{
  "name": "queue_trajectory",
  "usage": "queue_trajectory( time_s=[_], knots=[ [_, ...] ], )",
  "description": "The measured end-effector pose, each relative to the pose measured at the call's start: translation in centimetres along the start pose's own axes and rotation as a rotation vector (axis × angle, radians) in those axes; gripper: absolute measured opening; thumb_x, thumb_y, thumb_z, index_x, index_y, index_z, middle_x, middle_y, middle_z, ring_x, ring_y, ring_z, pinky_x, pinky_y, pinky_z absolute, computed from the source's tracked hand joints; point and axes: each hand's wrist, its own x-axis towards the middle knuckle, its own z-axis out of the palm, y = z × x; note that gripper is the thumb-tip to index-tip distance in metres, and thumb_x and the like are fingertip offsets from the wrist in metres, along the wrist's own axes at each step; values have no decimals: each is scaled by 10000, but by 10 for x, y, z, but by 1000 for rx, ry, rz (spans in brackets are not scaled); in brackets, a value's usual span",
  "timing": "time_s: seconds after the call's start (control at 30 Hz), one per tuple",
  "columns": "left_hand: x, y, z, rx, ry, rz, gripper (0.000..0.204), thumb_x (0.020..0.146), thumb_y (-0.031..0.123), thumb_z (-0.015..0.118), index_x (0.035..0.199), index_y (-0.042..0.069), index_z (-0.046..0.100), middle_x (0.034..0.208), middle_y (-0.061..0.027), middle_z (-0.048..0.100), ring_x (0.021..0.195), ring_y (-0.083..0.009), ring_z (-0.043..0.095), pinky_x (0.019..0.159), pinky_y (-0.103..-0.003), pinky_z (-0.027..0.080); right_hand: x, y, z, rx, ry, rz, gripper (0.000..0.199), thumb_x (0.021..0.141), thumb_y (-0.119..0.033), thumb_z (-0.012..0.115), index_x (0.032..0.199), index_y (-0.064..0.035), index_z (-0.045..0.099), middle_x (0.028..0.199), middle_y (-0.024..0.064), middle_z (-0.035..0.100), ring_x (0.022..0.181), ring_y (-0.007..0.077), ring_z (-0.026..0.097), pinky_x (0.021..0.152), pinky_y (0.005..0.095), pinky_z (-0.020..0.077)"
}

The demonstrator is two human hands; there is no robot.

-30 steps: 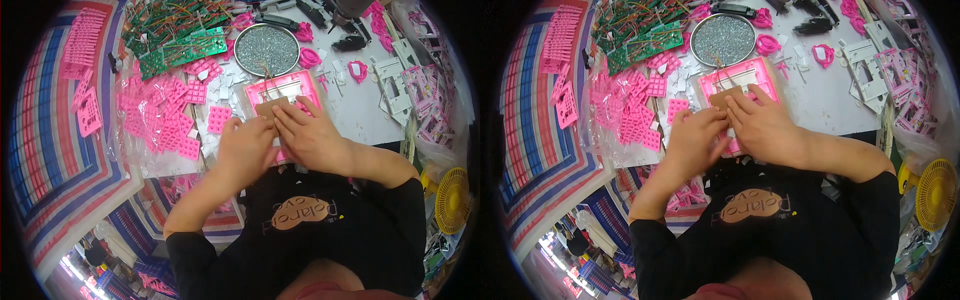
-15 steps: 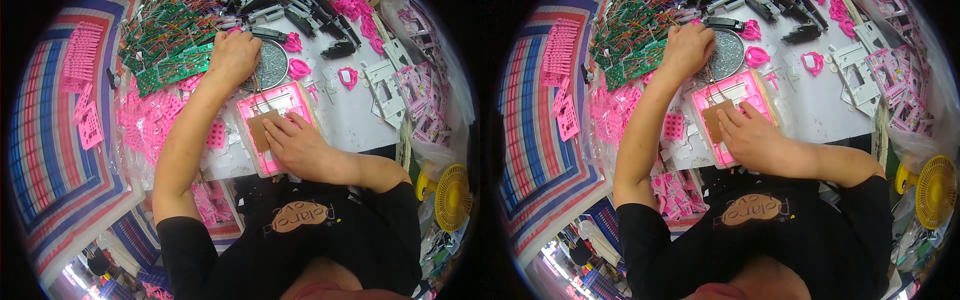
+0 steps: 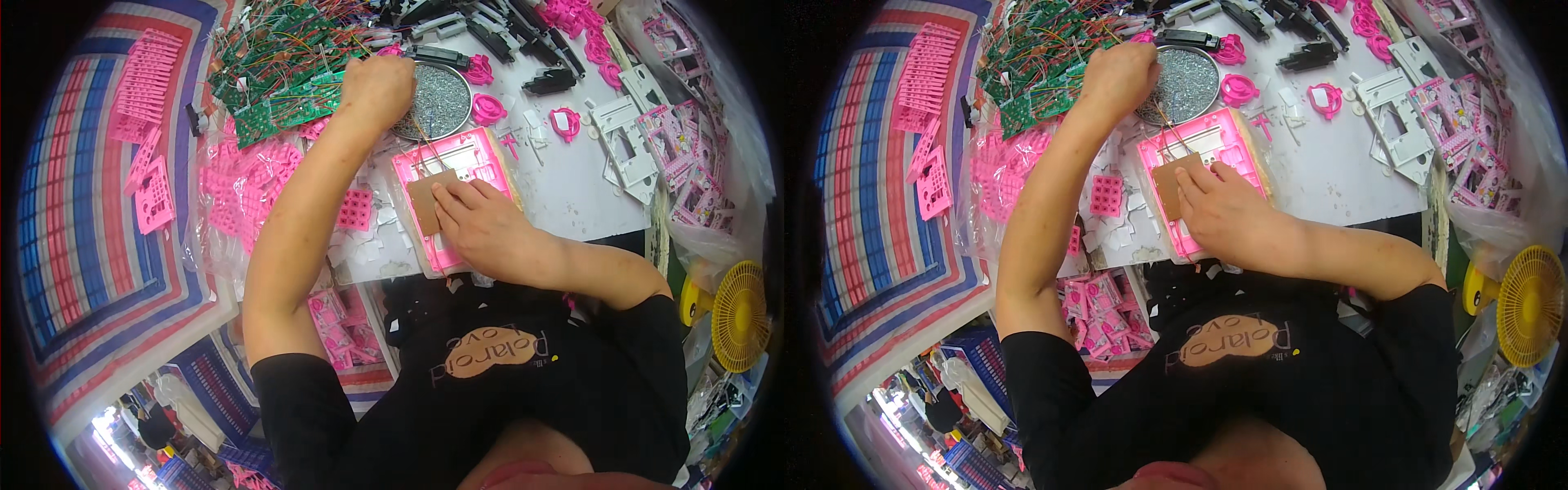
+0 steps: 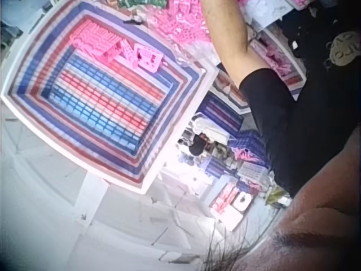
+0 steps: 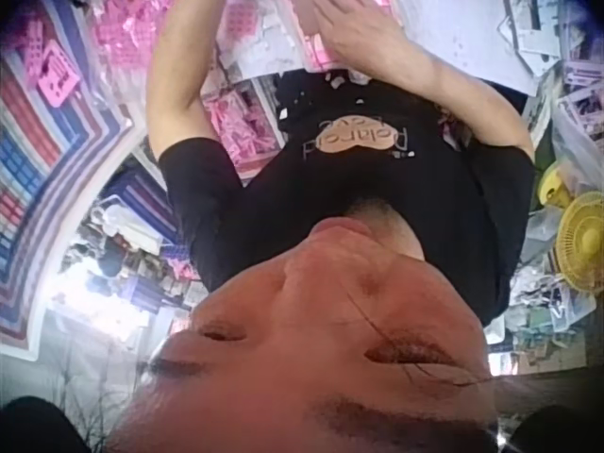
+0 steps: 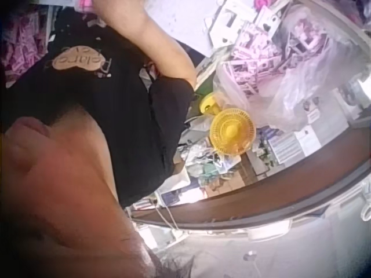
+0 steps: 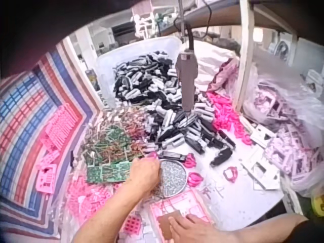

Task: Assembling pink toy calculators by installing buttons, circuit boards, and using an electric screwdriver.

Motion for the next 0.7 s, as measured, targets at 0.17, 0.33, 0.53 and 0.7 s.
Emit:
queue_trajectory(
  time_s=[0.17, 0.33, 0.53, 0.7],
  knots=[
    [-46, 25, -57, -373, 278, -176, 229, 953, 208, 593, 832, 13, 610, 788, -206, 621, 745, -387, 634, 654, -480, 465, 3, -2, -2, 34, 44, 17, 472, 807, -133, 618, 1217, 100, 634, 1382, 242, 576, 1226, 326, 527, 954, 390, 445],
    [-127, 95, -47, -679, 178, -192, 225, 925, 178, 628, 757, 39, 573, 743, -134, 609, 703, -359, 584, 625, -478, 395, -2, 3, 5, 155, 180, 120, 391, 779, -150, 640, 1107, 54, 692, 1274, 154, 637, 1067, 279, 559, 805, 378, 473],
    [-146, 121, -17, -703, 197, -291, 148, 889, 152, 665, 814, 49, 591, 782, -121, 576, 762, -323, 546, 703, -432, 359, 0, 27, 4, 469, 220, 10, 326, 701, -62, 685, 1021, 0, 700, 1156, 122, 674, 868, 288, 576, 706, 405, 484],
    [-154, 119, -26, -630, 30, -304, 104, 866, 190, 690, 886, 95, 652, 889, -47, 616, 902, -268, 565, 817, -442, 334, -25, 112, -42, 637, 1088, 402, 366, 886, -91, 687, 1225, 16, 599, 1113, 131, 681, 1019, 227, 651, 879, 363, 511]
  ],
)
